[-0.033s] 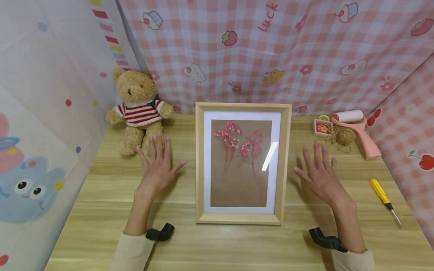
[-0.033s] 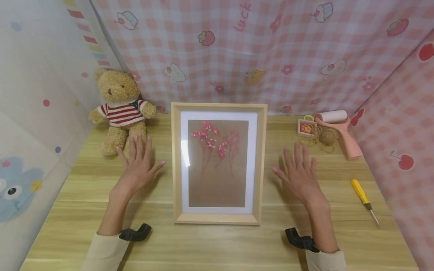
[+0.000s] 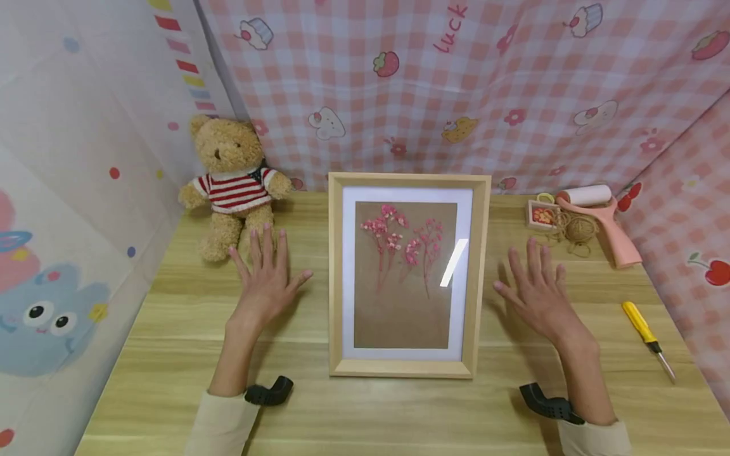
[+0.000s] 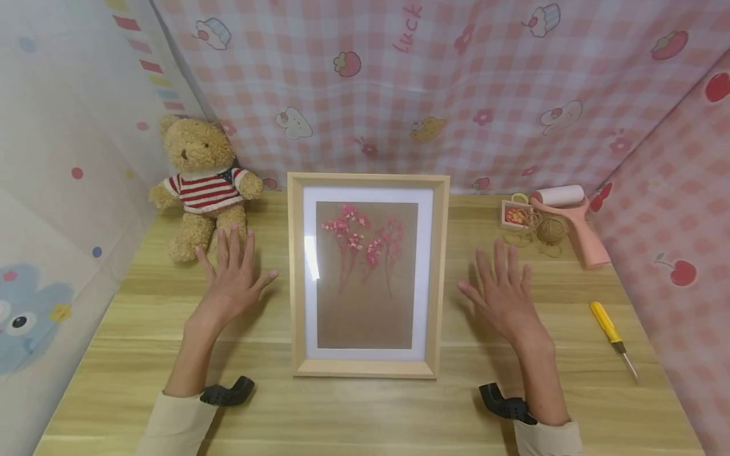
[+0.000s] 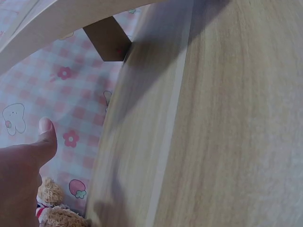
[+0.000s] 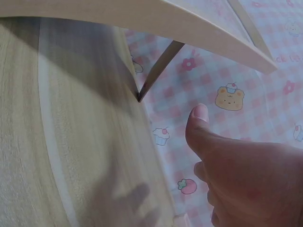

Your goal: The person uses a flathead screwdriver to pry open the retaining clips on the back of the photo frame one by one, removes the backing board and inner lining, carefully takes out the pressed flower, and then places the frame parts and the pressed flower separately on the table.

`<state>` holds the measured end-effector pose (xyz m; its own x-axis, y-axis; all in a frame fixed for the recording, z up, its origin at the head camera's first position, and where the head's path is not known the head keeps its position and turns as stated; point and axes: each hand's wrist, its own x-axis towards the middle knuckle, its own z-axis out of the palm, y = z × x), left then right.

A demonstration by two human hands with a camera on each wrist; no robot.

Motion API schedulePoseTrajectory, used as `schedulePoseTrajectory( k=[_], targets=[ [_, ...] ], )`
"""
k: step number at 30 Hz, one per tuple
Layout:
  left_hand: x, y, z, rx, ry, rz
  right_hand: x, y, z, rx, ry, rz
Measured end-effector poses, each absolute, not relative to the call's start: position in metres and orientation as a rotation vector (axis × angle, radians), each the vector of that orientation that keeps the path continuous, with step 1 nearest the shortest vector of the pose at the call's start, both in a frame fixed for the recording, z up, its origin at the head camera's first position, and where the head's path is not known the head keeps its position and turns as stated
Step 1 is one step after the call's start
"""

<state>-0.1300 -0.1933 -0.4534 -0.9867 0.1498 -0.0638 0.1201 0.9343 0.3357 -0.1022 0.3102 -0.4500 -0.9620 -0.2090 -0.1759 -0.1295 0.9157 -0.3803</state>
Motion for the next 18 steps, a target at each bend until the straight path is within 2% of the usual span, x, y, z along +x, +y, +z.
schedulePoseTrajectory(
  k=[18],
  targets=[
    [-0.130,-0.193,-0.453,0.226,2.967,0.532,-0.112,0.302,-0.431,-0.276,2.907,-0.547]
  ],
)
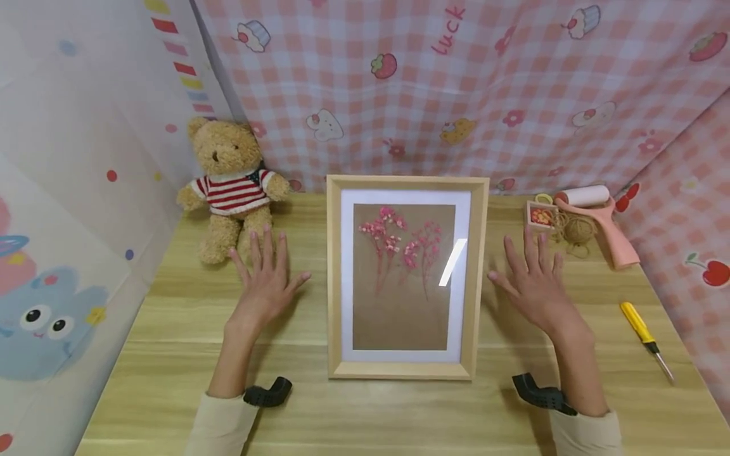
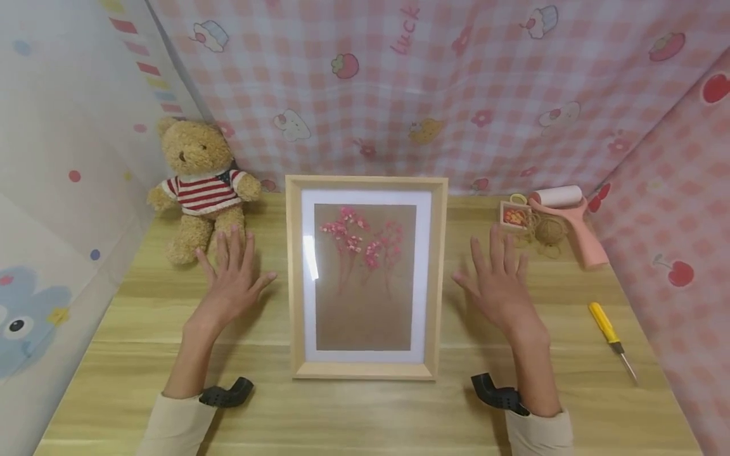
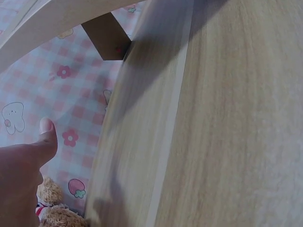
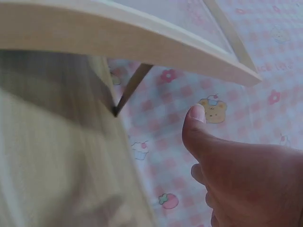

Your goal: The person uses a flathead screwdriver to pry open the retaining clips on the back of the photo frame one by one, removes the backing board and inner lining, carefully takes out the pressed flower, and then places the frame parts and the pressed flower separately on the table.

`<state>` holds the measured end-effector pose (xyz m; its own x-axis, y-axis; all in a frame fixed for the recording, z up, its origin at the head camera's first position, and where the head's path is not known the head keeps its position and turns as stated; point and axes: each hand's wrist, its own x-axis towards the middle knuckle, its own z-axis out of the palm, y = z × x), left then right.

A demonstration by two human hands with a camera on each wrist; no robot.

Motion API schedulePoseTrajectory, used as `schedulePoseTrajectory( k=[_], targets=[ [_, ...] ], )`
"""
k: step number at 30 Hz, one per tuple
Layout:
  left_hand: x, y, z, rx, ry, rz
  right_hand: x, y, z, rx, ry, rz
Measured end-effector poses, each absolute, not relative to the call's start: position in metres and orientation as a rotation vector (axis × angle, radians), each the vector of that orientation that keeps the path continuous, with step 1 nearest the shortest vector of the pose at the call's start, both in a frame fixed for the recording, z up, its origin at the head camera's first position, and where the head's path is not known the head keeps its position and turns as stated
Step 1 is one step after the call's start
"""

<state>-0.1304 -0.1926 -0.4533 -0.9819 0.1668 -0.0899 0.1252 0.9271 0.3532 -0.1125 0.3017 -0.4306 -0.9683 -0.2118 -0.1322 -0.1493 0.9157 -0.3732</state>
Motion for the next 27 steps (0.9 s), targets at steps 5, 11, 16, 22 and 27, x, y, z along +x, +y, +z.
schedulePoseTrajectory(
  k=[5,11,16,22,27],
  targets=[
    [-0.133,-0.193,-0.455,0.239,2.971,0.536,-0.106,0.302,-0.435,-0.252,2.909,-0.537],
    [-0.133,-0.193,-0.455,0.248,2.967,0.518,-0.097,0.307,-0.440,-0.223,2.900,-0.527],
    [-0.132,-0.194,-0.454,0.248,2.979,0.526,-0.097,0.307,-0.441,-0.225,2.902,-0.513],
    [-0.134,-0.192,-0.456,0.331,2.990,0.644,-0.099,0.311,-0.441,-0.215,2.924,-0.509],
    [-0.141,-0.188,-0.475,0.416,3.110,1.026,-0.101,0.312,-0.436,-0.179,2.971,-0.854]
  ],
)
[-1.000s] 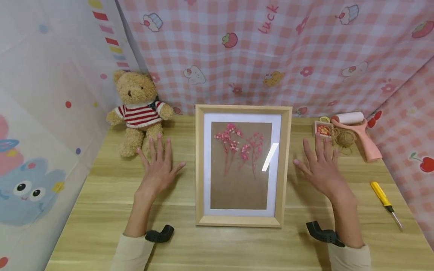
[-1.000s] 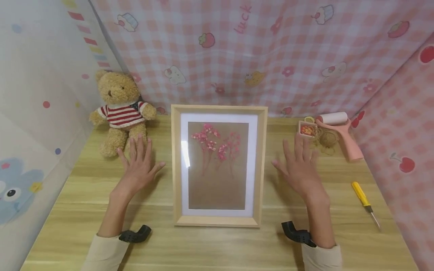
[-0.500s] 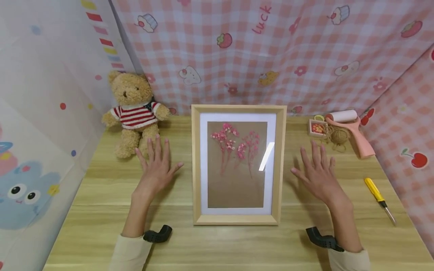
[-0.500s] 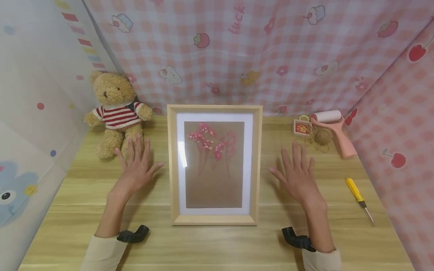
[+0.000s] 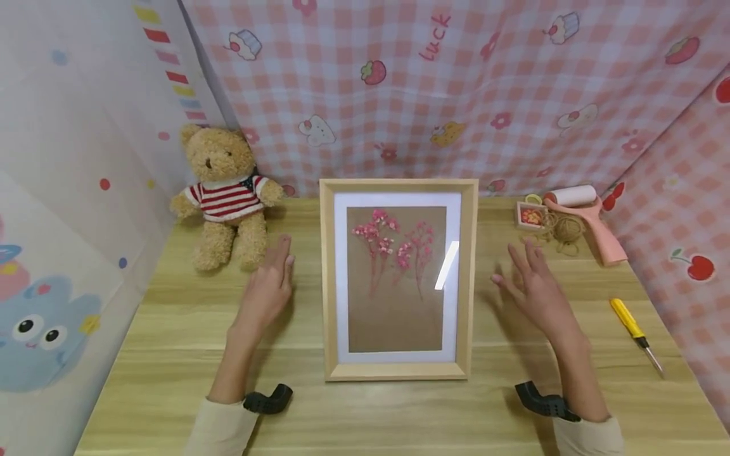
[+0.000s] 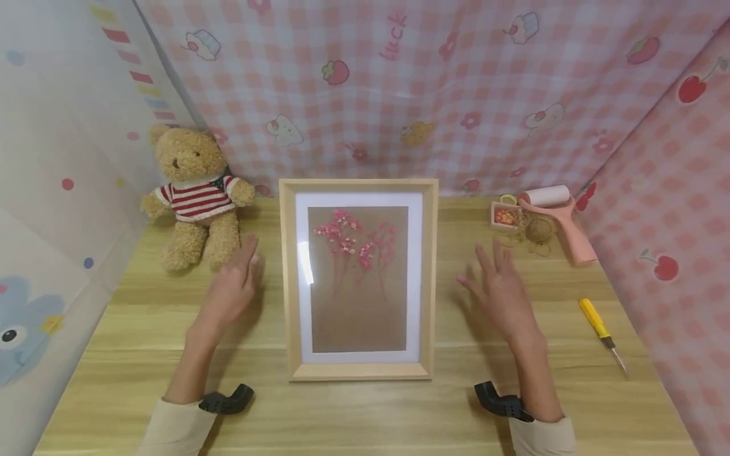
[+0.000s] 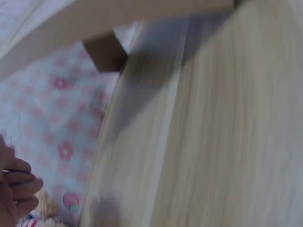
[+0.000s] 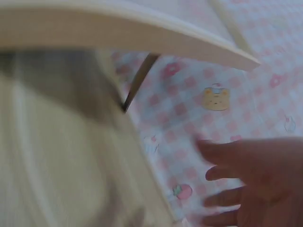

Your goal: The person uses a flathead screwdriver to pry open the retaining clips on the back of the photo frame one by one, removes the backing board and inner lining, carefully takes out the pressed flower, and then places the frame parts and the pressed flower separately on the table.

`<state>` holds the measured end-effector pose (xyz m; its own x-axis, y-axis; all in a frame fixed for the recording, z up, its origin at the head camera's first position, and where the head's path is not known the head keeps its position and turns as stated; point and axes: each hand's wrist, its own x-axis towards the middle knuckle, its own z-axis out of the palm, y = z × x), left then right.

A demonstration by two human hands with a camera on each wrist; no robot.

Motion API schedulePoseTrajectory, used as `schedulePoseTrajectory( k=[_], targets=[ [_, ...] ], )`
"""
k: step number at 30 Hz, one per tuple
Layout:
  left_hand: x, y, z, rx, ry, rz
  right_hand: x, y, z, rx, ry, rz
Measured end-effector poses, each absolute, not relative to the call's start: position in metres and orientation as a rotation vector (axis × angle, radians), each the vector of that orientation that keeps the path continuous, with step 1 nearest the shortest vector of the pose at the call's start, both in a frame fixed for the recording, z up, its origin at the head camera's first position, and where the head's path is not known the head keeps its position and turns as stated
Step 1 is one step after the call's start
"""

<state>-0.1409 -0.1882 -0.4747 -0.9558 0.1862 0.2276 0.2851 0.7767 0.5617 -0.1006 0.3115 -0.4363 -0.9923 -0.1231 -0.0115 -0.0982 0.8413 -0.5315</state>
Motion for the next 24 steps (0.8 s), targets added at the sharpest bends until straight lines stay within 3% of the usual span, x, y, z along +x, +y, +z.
schedulePoseTrajectory(
  k=[5,9,13,24],
  targets=[
    [-0.138,-0.167,-0.453,-0.376,-2.565,-1.729,-0.103,0.312,-0.432,-0.260,2.553,-1.654],
    [-0.139,-0.154,-0.435,-0.242,-2.428,-2.264,-0.106,0.305,-0.429,-0.316,2.227,-1.793],
    [-0.141,-0.151,-0.426,-0.161,-2.403,-2.407,-0.115,0.291,-0.428,-0.247,2.102,-1.752],
    [-0.140,-0.157,-0.431,-0.443,-2.540,-2.324,-0.127,0.292,-0.436,-0.442,2.028,-1.708]
  ],
)
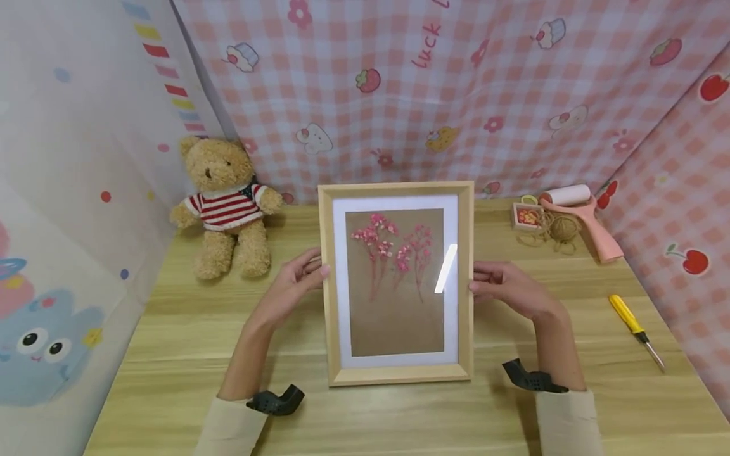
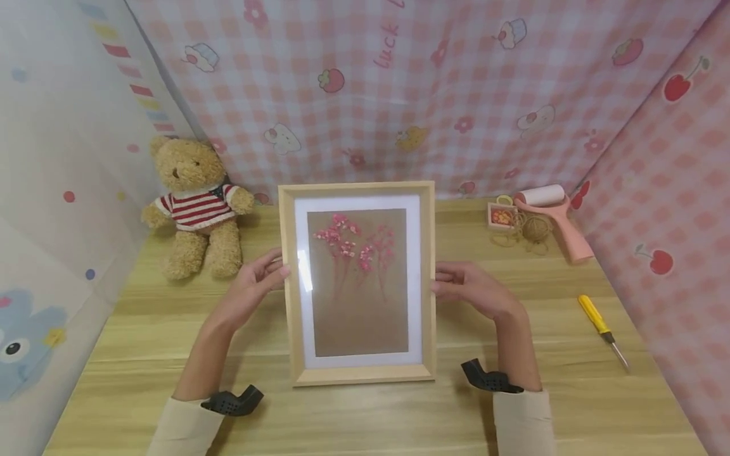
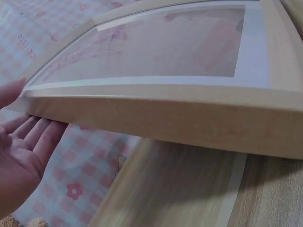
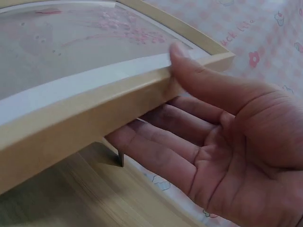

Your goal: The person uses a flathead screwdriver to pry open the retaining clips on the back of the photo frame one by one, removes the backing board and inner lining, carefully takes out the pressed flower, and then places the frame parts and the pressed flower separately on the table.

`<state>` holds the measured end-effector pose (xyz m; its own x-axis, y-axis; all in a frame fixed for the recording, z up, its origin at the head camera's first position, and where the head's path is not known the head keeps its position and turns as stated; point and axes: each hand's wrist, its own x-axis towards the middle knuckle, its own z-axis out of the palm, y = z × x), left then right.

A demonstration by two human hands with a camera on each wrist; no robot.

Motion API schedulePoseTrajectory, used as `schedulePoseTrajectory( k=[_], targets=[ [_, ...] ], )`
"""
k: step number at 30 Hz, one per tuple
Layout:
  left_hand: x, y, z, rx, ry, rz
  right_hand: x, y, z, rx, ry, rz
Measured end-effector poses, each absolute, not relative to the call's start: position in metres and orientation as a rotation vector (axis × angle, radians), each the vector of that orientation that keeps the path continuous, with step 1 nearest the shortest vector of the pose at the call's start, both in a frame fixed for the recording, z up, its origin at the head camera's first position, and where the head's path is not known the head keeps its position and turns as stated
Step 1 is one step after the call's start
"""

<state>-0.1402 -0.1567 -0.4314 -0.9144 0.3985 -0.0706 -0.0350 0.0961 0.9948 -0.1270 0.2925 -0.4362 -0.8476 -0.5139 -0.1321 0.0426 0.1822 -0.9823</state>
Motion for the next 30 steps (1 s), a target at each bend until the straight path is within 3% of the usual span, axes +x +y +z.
schedulePoseTrajectory(
  k=[17,30],
  targets=[
    [-0.137,-0.155,-0.434,0.624,2.089,1.882,-0.125,0.285,-0.432,-0.619,2.074,-1.740],
    [-0.133,-0.154,-0.430,0.673,2.197,1.906,-0.121,0.278,-0.424,-0.602,2.197,-1.778]
  ],
)
